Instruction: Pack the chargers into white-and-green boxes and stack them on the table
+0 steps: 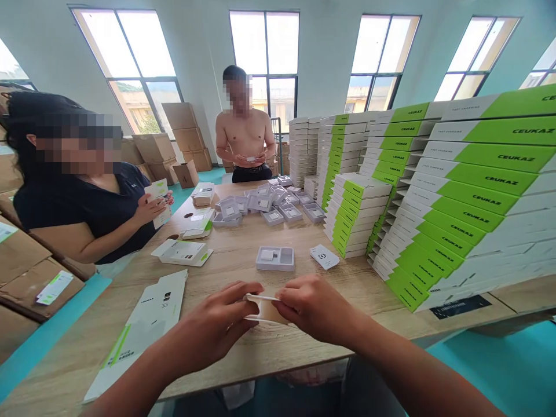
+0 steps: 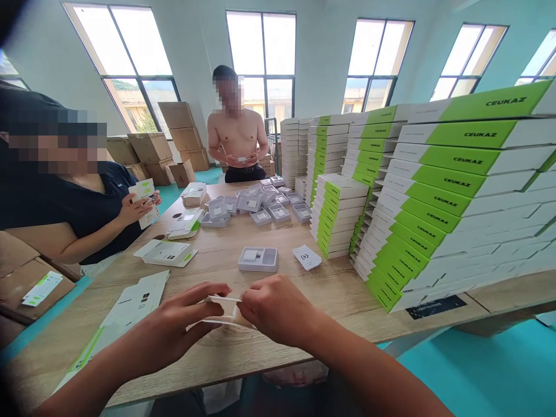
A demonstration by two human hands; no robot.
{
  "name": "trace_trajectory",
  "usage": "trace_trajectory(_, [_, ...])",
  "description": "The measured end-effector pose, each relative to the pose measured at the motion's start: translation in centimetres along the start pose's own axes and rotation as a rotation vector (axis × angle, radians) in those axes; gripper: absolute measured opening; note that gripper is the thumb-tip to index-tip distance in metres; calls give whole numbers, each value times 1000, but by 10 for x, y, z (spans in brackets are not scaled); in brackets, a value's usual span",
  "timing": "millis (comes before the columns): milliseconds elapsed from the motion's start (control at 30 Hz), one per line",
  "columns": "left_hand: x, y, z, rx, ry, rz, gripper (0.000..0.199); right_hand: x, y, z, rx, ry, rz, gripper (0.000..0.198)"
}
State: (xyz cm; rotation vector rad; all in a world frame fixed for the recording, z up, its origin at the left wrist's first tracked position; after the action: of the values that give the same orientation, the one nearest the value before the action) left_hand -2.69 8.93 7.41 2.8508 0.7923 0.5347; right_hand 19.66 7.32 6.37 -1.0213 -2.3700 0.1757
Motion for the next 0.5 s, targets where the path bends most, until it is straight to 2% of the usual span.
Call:
trace_trajectory(67, [6,1,-2,-4,-51,0,26,0,2,2,8,55,-13,34])
trace_trajectory(167, [14,5,-4,-10,-114,38,40,-4,7,5,145,163,22,29])
trace_trajectory(267, [14,7,-1,16,-165,77,49,-15,9,10,427,292,133,13])
trace_trajectory(333, [11,6,4,54,-134,72,51,-24,10,18,642,415,177,12])
trace_trajectory(400, [8,3,10,74,-67,67,53,-32,10,28,733,490,110,20])
trace_trajectory(500, [5,1,21,57,8,80,61,-38,10,41,610,515,-24,26])
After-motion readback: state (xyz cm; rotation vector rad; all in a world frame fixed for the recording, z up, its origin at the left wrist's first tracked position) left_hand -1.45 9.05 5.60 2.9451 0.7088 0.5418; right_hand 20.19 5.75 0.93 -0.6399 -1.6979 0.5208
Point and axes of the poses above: each hand's wrist, its own x-axis towards the middle knuckle, its own z-axis out of the palm, y = z × x, the point moved 2 cm from there along x, towards the middle knuckle, and after that the axes turned 5 degrees about x, right-handed, at the moved point
